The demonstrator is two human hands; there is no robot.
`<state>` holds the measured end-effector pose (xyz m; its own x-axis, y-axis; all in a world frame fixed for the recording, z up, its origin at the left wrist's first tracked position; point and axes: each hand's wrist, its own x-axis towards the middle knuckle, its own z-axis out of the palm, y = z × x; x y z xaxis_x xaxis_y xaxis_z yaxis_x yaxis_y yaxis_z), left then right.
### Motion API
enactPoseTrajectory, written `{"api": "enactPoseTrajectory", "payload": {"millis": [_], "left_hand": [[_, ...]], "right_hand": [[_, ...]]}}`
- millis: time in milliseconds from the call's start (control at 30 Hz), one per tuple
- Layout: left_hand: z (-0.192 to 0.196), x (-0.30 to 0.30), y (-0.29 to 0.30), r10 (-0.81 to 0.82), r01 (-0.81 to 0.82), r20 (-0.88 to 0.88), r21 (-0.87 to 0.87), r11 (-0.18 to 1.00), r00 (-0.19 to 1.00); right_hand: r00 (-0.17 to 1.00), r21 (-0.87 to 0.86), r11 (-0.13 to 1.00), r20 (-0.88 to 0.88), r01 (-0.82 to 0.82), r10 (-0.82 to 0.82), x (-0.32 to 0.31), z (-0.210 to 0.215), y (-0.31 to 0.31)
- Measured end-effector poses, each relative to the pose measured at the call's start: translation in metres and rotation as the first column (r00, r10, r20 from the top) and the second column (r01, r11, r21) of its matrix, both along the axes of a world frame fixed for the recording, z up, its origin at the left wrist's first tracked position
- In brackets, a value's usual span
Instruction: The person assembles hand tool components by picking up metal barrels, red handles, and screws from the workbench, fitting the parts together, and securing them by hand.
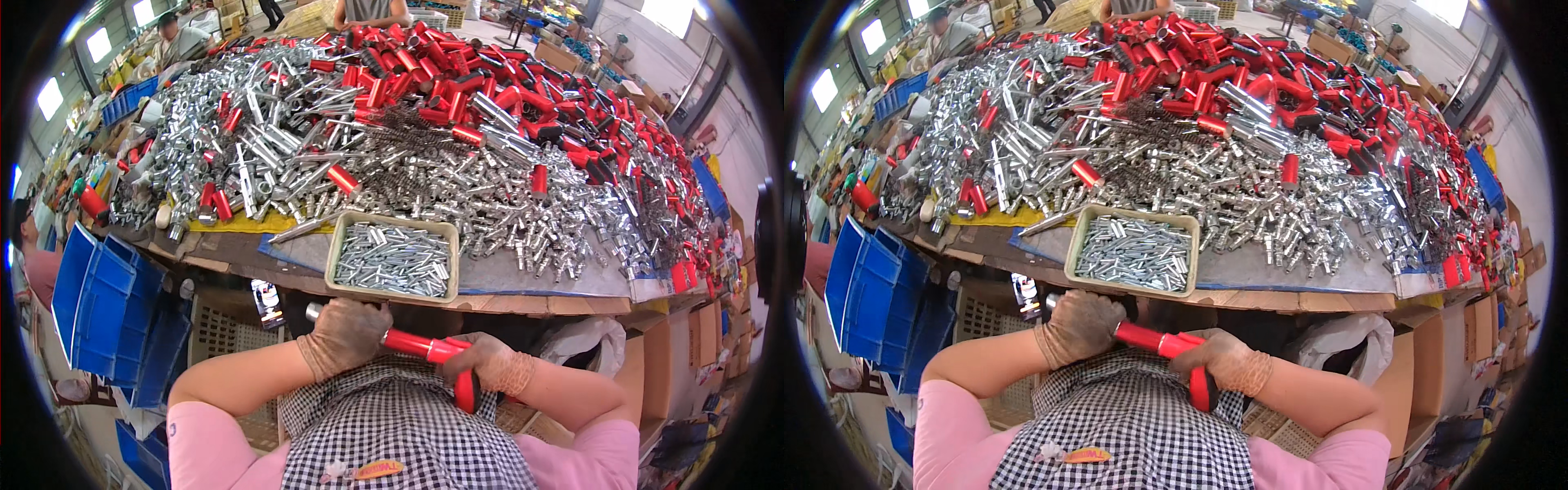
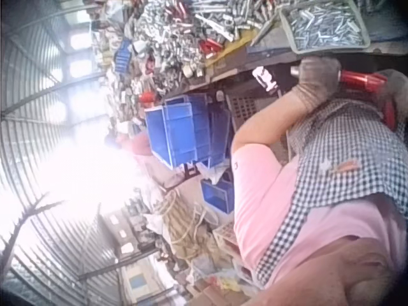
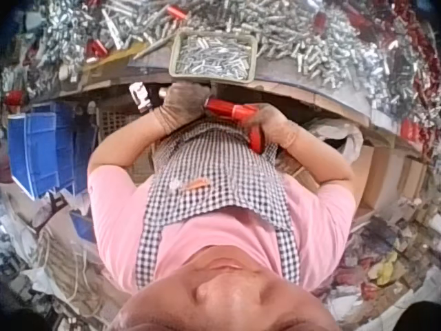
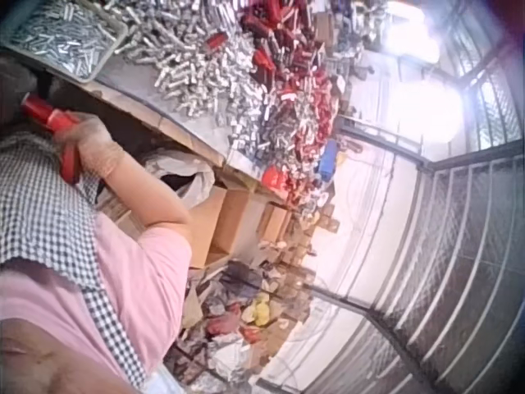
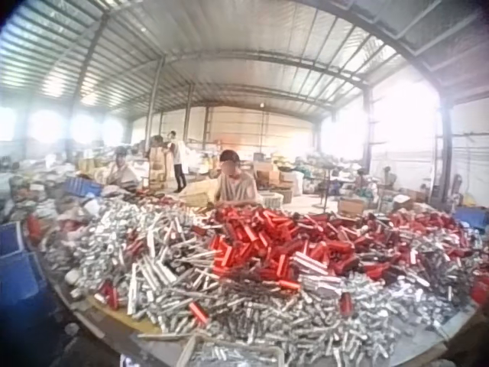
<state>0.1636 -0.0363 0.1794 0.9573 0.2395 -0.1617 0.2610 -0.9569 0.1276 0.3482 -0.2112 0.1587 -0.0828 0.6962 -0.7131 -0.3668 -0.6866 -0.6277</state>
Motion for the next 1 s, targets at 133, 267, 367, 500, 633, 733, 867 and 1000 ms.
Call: {"api": "enactPoseTrajectory", "payload": {"millis": [133,267,367,500,633,733,867,1000], "left_hand": [[0.015,0.0,0.022,-0.096,0.053,0.162,0.252,0.966,0.982],[0.03,-0.005,0.035,0.127,-0.357,0.589,0.292,0.887,0.798],[0.003,0.002,0.05,0.534,-0.481,0.826,-0.4,0.78,0.179],[0.039,0.015,0.021,0.897,0.591,-0.19,-0.695,-0.41,0.399],[0.036,0.015,0.031,0.92,0.692,-0.211,-0.608,-0.389,0.331],[0.044,0.01,0.032,0.892,0.676,0.106,-0.692,-0.252,0.44],[0.07,0.01,0.019,0.763,0.617,0.272,-0.761,-0.202,0.586],[0.055,-0.005,0.037,0.432,0.499,0.385,-0.845,-0.19,0.815]], "right_hand": [[0.962,0.207,0.969,-0.262,0.135,-0.078,-0.002,0.013,0.007],[0.987,0.498,0.867,0.136,0.008,-0.088,-0.012,0.047,0.021],[0.515,0.679,0.643,0.715,-0.354,-0.472,-0.02,0.035,0.021],[-0.176,0.146,0.505,0.826,-0.851,-0.535,-0.021,0.052,0.044],[-0.071,0.266,0.433,0.781,-0.861,-0.621,-0.04,0.023,0.058],[0.334,0.494,0.463,0.86,-0.736,-0.386,-0.046,0.021,0.051],[0.484,0.57,0.515,0.82,-0.64,-0.306,-0.056,0.012,0.05],[0.379,0.469,0.358,0.877,-0.807,-0.296,-0.039,0.027,0.063]]}}
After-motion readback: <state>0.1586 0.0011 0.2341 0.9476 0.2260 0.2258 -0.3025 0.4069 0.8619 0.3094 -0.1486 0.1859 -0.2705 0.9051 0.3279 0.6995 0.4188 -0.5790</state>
